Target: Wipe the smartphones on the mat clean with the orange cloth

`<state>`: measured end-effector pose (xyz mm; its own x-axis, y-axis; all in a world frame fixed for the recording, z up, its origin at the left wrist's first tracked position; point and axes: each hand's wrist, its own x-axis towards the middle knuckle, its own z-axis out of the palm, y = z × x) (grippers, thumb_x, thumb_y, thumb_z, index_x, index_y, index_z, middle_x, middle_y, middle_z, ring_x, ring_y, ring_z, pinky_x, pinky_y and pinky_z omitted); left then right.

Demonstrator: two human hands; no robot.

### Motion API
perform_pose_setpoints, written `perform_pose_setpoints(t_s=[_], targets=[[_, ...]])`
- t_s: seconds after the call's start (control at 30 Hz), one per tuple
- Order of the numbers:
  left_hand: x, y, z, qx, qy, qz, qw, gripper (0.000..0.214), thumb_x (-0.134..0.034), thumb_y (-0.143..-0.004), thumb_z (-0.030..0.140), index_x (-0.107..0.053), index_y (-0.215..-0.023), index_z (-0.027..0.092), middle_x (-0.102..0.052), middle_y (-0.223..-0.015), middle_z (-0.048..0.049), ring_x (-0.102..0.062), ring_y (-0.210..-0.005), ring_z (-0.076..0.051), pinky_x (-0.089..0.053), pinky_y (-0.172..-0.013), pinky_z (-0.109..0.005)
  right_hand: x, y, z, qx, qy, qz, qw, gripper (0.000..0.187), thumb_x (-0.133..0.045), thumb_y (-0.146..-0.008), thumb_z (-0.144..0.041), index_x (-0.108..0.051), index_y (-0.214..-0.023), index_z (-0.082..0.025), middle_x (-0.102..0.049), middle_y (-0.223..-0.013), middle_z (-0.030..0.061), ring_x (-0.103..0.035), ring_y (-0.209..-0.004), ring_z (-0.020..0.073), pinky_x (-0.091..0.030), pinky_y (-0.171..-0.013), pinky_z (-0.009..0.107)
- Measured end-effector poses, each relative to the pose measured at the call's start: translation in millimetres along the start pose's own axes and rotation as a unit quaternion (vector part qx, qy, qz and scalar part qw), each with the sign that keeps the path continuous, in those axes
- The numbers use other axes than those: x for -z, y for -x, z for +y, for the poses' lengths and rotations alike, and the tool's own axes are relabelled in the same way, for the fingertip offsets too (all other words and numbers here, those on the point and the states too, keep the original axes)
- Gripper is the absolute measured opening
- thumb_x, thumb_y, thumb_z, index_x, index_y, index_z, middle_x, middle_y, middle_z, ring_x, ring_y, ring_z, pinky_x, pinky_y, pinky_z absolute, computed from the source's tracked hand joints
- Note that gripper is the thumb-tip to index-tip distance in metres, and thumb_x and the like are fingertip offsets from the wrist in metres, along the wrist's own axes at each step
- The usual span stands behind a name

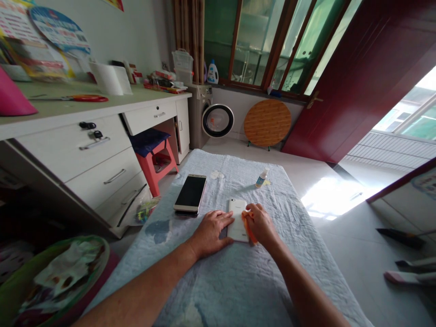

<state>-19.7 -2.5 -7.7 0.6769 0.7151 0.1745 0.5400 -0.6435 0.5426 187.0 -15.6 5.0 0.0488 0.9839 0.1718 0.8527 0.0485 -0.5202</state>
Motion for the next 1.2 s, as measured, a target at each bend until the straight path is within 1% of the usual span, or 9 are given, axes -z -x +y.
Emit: perform_pose_setpoints(t_s=[0.07,0.17,0.33,0.47,0.63,0.73,0.87,0.97,1.2], targets=[[-0.5,0.0,-0.7,0.003,-0.001,-0.001,1.0,0.059,-0.071,-0.075,0.044,-0.056,-0.129,0.025,-0.049,-0.143,-0.0059,-0.046,-0.125,-0.031,-0.031,-0.107,-0.047,-3.0,-14.7,5.7,-0.014,0.017,0.024,0.999,0.018,-0.048,-0.087,-0.021,-0.06,-0.1,-0.019,-0.053,-0.088,0.0021,-0.05,-0.069,0.0125,-0.035,-0.063,0.024],[-0.8,0.0,-1.7,0.005,-0.002,-0.004,1.0,0.061,-0.074,-0.073,0.041,-0.056,-0.129,0.024,-0.049,-0.143,-0.0059,-0.045,-0.126,-0.031,-0.031,-0.107,-0.047,-6.4,-33.3,10.9,-0.043,0.042,0.047,0.997,0.018,-0.047,-0.089,-0.023,-0.064,-0.092,-0.018,-0.049,-0.086,0.0021,-0.045,-0.064,0.0111,-0.032,-0.059,0.023],[-0.1,-0.5,-2.4,0.007,0.0,-0.006,1.0,0.061,-0.073,-0.073,0.04,-0.056,-0.13,0.025,-0.048,-0.143,-0.0056,-0.044,-0.126,-0.031,-0.032,-0.106,-0.048,-9.0,-41.7,9.8,-0.048,0.058,0.024,0.997,0.023,-0.048,-0.085,-0.019,-0.069,-0.076,-0.016,-0.047,-0.081,0.0027,-0.044,-0.062,0.0105,-0.032,-0.058,0.023],[0.9,-1.0,-1.3,0.006,0.001,-0.008,1.0,0.06,-0.072,-0.074,0.042,-0.056,-0.129,0.025,-0.049,-0.143,-0.0059,-0.045,-0.125,-0.031,-0.032,-0.105,-0.048,-6.9,-31.9,8.7,-0.031,0.075,-0.002,0.997,0.025,-0.047,-0.082,-0.015,-0.069,-0.07,-0.015,-0.051,-0.079,0.0044,-0.046,-0.064,0.0121,-0.035,-0.06,0.024],[1.1,-1.0,-0.1,0.005,-0.001,-0.004,1.0,0.058,-0.071,-0.075,0.042,-0.056,-0.129,0.025,-0.05,-0.142,-0.005,-0.046,-0.125,-0.03,-0.032,-0.106,-0.047,-1.0,-8.2,6.6,-0.005,0.072,-0.022,0.997,0.021,-0.049,-0.077,-0.012,-0.066,-0.066,-0.015,-0.053,-0.076,0.0045,-0.05,-0.07,0.0135,-0.037,-0.066,0.024],[0.0,-0.8,-0.2,0.003,-0.003,0.004,1.0,0.057,-0.073,-0.074,0.04,-0.058,-0.127,0.025,-0.051,-0.141,-0.0045,-0.047,-0.123,-0.029,-0.033,-0.106,-0.046,3.8,9.5,2.5,-0.007,0.052,-0.036,0.998,0.015,-0.051,-0.074,-0.012,-0.066,-0.07,-0.015,-0.053,-0.079,0.0043,-0.051,-0.072,0.0134,-0.038,-0.068,0.024],[-2.1,-0.3,-0.6,0.0,-0.008,0.012,1.0,0.057,-0.075,-0.073,0.038,-0.059,-0.126,0.024,-0.052,-0.14,-0.0042,-0.048,-0.121,-0.028,-0.034,-0.105,-0.044,9.2,31.5,-3.7,-0.009,0.015,-0.058,0.998,0.009,-0.056,-0.075,-0.018,-0.064,-0.077,-0.016,-0.052,-0.084,0.0033,-0.051,-0.071,0.0133,-0.039,-0.068,0.025],[-3.3,-0.2,-1.2,-0.001,-0.01,0.017,1.0,0.057,-0.075,-0.073,0.038,-0.059,-0.126,0.023,-0.053,-0.14,-0.0039,-0.049,-0.12,-0.028,-0.034,-0.105,-0.043,10.9,43.8,-6.9,-0.001,0.006,-0.063,0.998,0.007,-0.057,-0.076,-0.016,-0.063,-0.08,-0.015,-0.051,-0.086,0.0037,-0.052,-0.073,0.0137,-0.04,-0.07,0.025],[-3.9,-0.4,-2.2,0.0,-0.012,0.018,1.0,0.058,-0.076,-0.072,0.038,-0.059,-0.126,0.022,-0.053,-0.139,-0.0041,-0.049,-0.12,-0.028,-0.035,-0.105,-0.043,24.3,50.1,-8.9,0.012,0.017,-0.119,0.993,0.015,-0.052,-0.077,-0.007,-0.061,-0.068,-0.016,-0.052,-0.08,0.0023,-0.051,-0.071,0.0126,-0.035,-0.065,0.024]])
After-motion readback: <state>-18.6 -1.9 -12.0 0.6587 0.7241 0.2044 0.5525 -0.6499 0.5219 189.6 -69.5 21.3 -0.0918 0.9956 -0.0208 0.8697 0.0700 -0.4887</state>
